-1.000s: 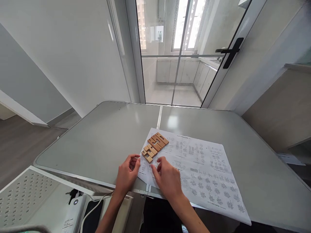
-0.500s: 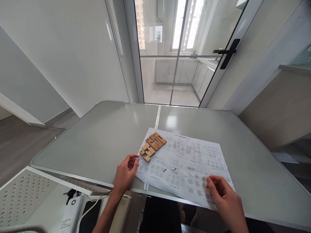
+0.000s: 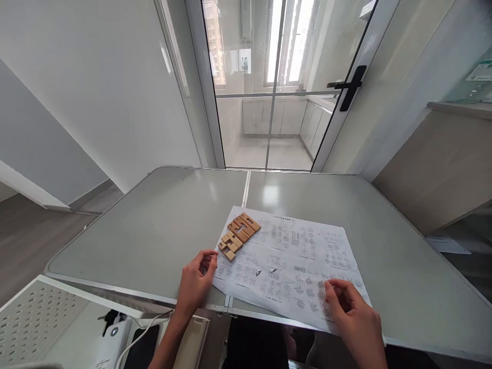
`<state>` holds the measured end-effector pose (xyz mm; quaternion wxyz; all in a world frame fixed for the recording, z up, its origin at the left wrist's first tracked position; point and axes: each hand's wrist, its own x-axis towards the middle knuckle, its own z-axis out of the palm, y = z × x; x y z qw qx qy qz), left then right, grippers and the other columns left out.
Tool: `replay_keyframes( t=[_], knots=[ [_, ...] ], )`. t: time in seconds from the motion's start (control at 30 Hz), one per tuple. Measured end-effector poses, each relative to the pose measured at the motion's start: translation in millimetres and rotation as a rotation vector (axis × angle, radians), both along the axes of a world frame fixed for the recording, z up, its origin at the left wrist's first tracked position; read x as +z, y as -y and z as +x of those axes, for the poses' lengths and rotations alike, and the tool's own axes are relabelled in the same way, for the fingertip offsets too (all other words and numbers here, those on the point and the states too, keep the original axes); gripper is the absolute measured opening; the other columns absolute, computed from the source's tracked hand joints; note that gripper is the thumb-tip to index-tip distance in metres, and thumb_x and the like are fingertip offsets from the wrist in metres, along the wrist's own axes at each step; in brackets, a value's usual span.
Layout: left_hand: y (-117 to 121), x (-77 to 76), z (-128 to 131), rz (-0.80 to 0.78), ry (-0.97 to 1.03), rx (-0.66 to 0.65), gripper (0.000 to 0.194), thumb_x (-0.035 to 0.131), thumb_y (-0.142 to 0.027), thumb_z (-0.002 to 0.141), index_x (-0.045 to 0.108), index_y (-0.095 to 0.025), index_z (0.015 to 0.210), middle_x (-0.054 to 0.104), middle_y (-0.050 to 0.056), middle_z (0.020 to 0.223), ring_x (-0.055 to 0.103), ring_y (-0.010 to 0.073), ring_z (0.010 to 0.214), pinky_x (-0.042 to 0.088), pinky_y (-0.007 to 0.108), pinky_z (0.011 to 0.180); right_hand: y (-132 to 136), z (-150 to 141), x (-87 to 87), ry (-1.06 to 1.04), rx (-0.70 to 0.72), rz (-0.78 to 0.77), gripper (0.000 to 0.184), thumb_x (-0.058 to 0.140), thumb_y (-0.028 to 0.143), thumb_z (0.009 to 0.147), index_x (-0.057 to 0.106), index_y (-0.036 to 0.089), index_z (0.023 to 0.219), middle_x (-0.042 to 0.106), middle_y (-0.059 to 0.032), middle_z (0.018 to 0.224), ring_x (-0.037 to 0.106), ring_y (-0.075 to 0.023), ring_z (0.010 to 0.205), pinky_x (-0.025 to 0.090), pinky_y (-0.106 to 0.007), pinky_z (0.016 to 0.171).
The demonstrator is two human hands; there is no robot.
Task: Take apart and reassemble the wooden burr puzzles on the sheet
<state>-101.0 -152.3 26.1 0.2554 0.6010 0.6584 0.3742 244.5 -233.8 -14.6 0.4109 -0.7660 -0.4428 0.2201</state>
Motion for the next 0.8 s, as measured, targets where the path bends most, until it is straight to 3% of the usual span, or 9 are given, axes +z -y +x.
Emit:
replay_keyframes(
  t=[0.8],
  knots=[
    [-3.2,-11.0,-6.6,0.006,-0.012,-0.033,0.038,0.058,-0.054,0.096,0.075,-0.021,0.102,0.075,0.002,0.082,0.068,0.0189,0.072,0.055,0.026,0.068,-6.9,6.9,-1.4,-0.001,-0.039,-0.063,0.045,0.063,0.066,0.084,0.075,0.023,0.088,0.079,-0.0065,0.078,0.073,-0.0247,0.067,0.055,-0.029,0.055]
  ],
)
